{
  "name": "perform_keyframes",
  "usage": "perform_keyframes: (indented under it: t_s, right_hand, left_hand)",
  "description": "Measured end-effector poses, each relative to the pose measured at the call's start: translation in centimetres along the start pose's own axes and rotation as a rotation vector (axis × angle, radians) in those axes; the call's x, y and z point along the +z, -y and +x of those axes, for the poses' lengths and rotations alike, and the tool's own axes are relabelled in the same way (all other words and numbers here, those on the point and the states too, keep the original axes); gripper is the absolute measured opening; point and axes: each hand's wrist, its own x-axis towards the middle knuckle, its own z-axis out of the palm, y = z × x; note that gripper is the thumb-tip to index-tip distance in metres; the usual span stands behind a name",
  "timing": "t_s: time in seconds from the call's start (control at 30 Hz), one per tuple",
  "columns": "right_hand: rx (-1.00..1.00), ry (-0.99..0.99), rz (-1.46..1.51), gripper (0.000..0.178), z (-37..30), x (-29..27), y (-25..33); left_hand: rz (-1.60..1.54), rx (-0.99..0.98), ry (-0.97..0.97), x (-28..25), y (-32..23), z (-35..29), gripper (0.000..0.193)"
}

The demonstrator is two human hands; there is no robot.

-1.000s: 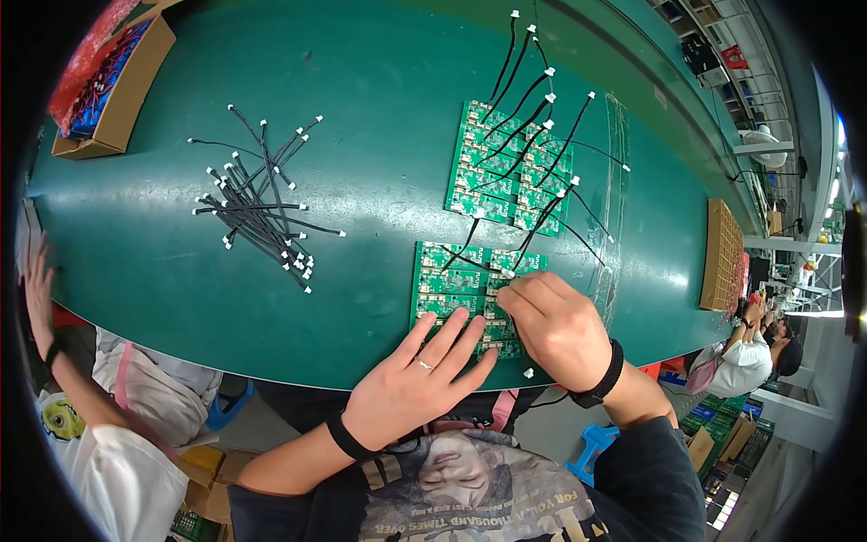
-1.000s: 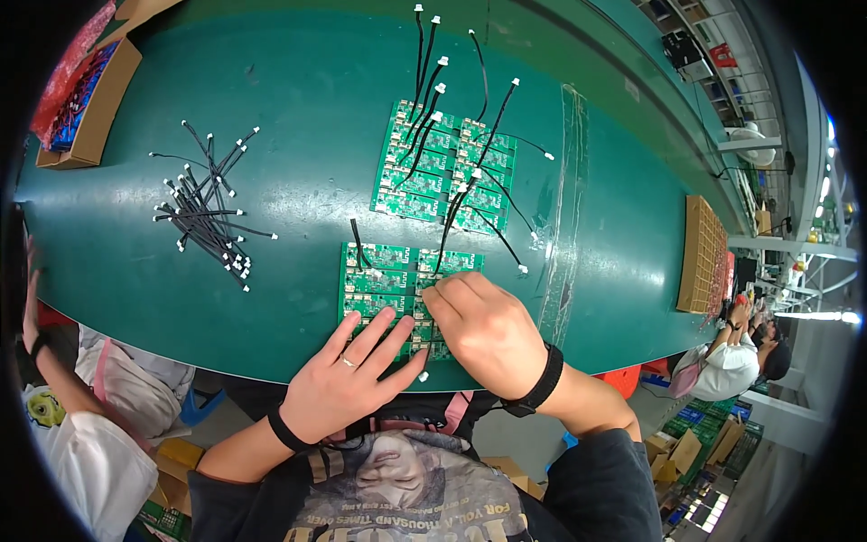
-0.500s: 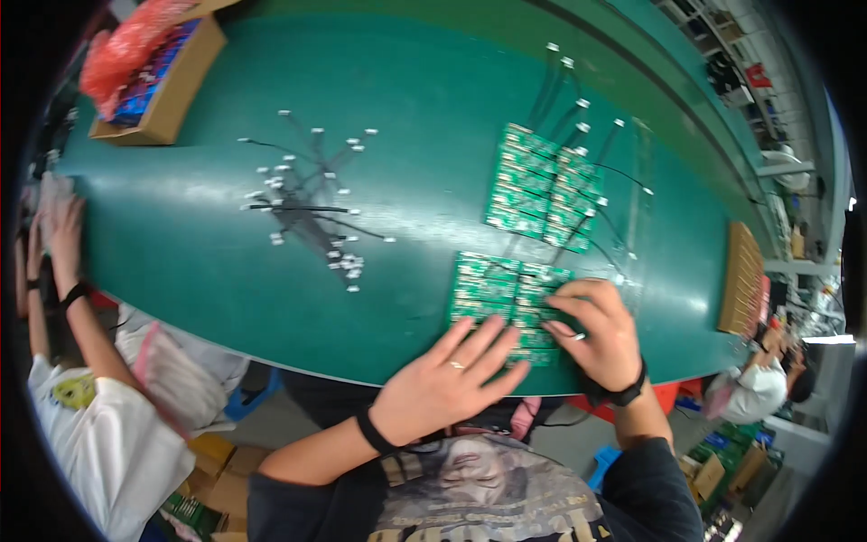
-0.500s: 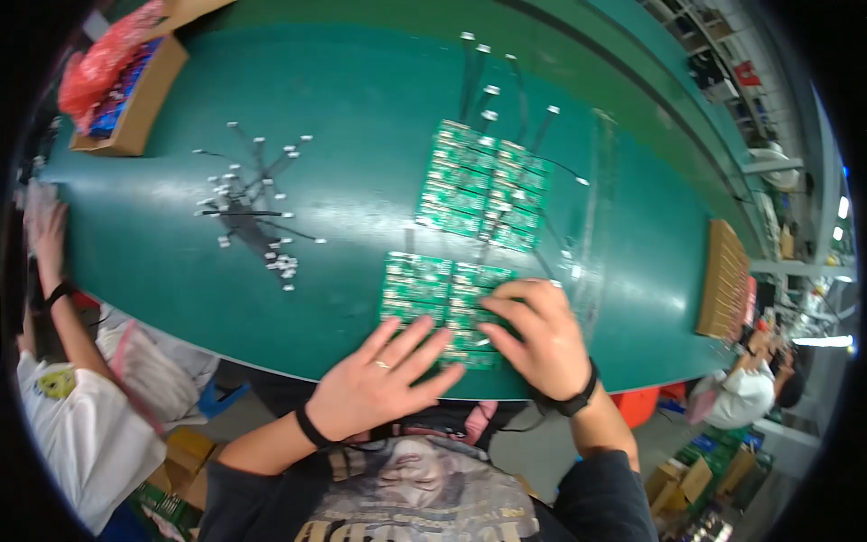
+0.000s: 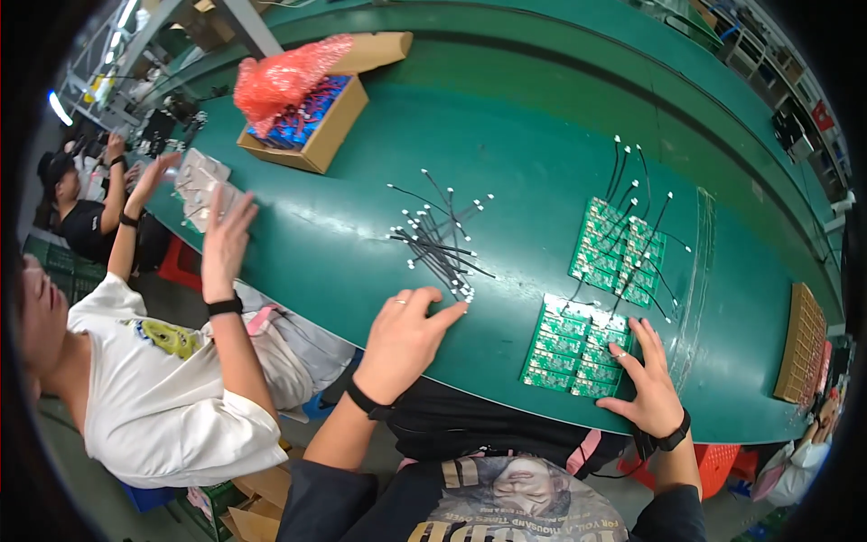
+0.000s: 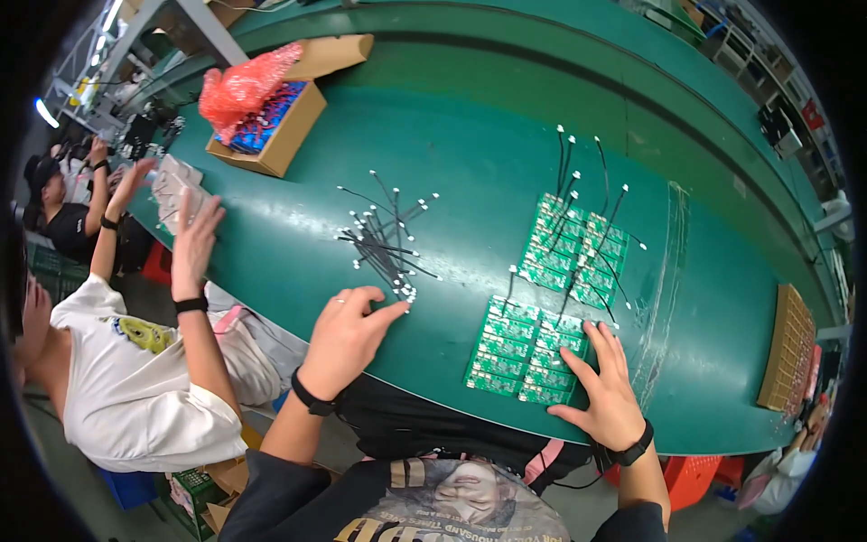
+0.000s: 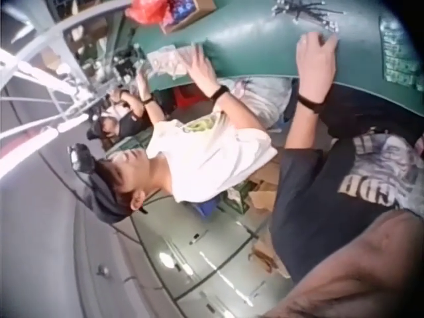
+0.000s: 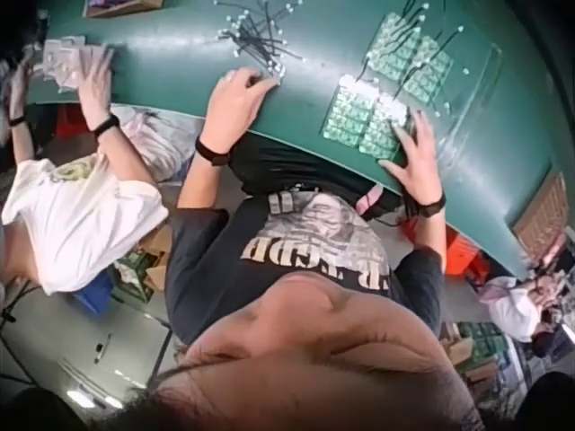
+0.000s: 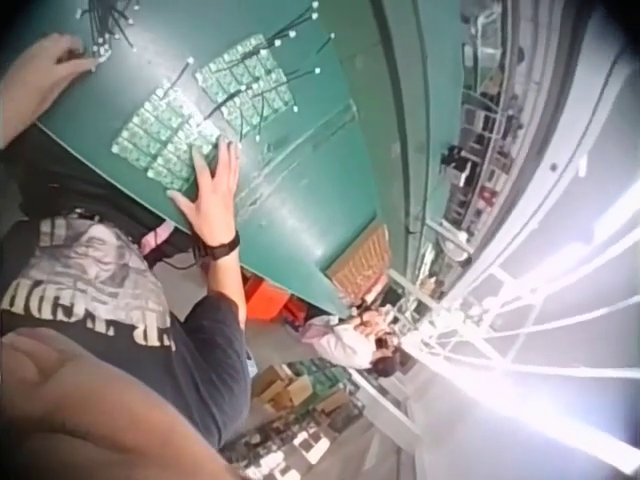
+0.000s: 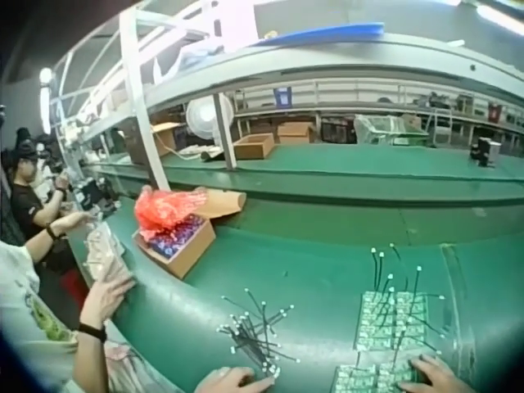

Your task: The person picks up wires from a pile and inserts them into circuit boards, repeating this process several times. They then pick up a stack of circuit boards and place it on the table before continuing to insert more wires.

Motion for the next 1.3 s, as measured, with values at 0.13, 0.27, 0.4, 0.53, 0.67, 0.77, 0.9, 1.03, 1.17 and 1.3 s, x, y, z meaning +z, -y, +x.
perform_keyframes:
  t_s: [0.13, 0.27, 0.4, 0.53, 0.67, 0.77, 0.9, 1.03, 1.17, 1.3]
  right_hand:
    - [-0.001, -0.018, 0.003, 0.088, 0.1, -0.2, 0.1]
    - [0.014, -0.03, 0.025, 0.087, -0.3, -0.3, 0.1]
    - [-0.015, -0.033, 0.04, 0.086, -0.5, -0.3, -0.2]
    - [-0.023, -0.013, 0.068, 0.085, -0.6, -0.4, -0.6]
    - [-0.008, 0.004, 0.083, 0.082, -0.5, -0.6, -0.4]
    - [-0.027, 0.009, 0.092, 0.081, -0.2, -0.4, -0.2]
    - [-0.014, 0.005, 0.128, 0.079, -0.8, -0.7, -0.8]
    - [0.019, 0.011, 0.193, 0.077, -0.9, -1.1, -1.6]
    - [0.035, -0.007, 0.258, 0.075, -1.3, -1.3, -2.2]
    - [-0.014, -0.007, 0.222, 0.071, -0.8, -0.5, -2.3]
  left_hand:
    - [-0.003, 0.058, -0.002, 0.7, 0.1, 0.2, 0.023]
    - [-0.151, 0.047, -0.035, -0.1, 0.5, 0.0, 0.018]
    - [-0.174, -0.105, -0.067, -1.5, 3.1, 0.7, 0.017]
    - [-0.085, -0.176, -0.059, -2.8, 5.2, 2.8, 0.017]
    - [-0.005, -0.185, 0.007, -2.0, 5.6, 3.8, 0.013]
    - [-0.007, -0.187, 0.025, -1.3, 6.0, 4.5, 0.01]
    - [-0.075, -0.184, 0.005, -1.7, 5.9, 5.0, 0.007]
    - [-0.114, -0.167, -0.036, -2.9, 5.1, 5.4, 0.007]
    - [-0.083, -0.125, -0.048, -2.2, 5.2, 5.1, 0.008]
    - [0.052, -0.105, -0.042, 0.1, 6.4, 4.0, 0.007]
